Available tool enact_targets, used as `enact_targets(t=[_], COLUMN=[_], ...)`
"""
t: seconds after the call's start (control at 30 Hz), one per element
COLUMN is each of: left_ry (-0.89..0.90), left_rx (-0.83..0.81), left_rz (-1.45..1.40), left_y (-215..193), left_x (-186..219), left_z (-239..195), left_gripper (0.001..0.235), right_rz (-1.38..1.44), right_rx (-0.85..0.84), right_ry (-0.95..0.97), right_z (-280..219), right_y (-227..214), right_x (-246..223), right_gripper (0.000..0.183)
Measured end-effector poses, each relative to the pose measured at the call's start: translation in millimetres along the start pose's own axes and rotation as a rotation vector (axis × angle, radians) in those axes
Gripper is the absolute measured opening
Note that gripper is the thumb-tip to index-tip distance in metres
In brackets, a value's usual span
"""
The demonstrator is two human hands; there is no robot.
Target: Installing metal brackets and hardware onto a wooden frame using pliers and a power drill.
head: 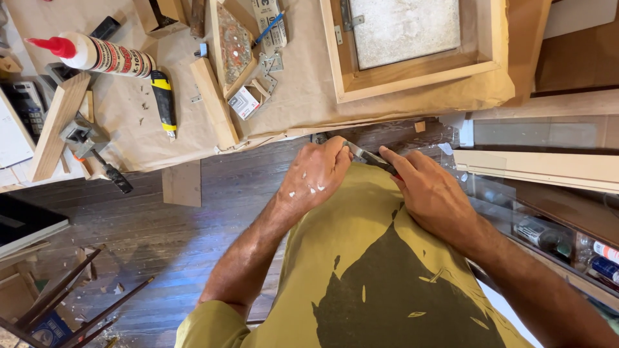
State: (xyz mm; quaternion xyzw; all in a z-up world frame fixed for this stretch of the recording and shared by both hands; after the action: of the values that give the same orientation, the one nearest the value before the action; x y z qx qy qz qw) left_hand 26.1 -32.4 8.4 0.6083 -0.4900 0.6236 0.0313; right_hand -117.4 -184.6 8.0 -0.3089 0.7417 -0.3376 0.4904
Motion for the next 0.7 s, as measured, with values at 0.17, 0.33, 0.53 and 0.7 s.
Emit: enact_targets(t=[0.17,0.33,0.53,0.7], left_ry=[-0.002,-0.013,-0.014,-0.010], left_rx=[-0.027,-0.037,-0.025,-0.026], left_rz=[-0.038,-0.053,-0.042,-0.051], left_y=[2,7,8,9], left_x=[-4,-10,-16,-15], left_z=[-1,-3,-6,-7], left_gripper=[0.028,0.030,0.030,0.029], right_rz=[0.018,0.037,0.047,0.042], right_rx=[0.018,0.013,0.000,0.013], right_ry=[0.004,0.016,0.011,-0.011], right_z=[-2,-5,-4,-6], right_y=[4,8,5,4], right_x=[3,8,7,7], right_gripper=[0.041,0.035,0.036,0.035])
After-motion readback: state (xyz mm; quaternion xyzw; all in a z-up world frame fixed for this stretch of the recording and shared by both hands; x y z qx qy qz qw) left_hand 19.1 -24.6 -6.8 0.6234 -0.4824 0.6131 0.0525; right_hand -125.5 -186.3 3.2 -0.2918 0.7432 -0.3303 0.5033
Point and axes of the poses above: each hand's wrist, its own z-axis towards the middle knuckle, its own y-axis out of the palm, x = y × z, the point moved 4 cm from there along z, towards the middle knuckle, and after that the axes turned 8 degrees about x, right-handed, at the moved point
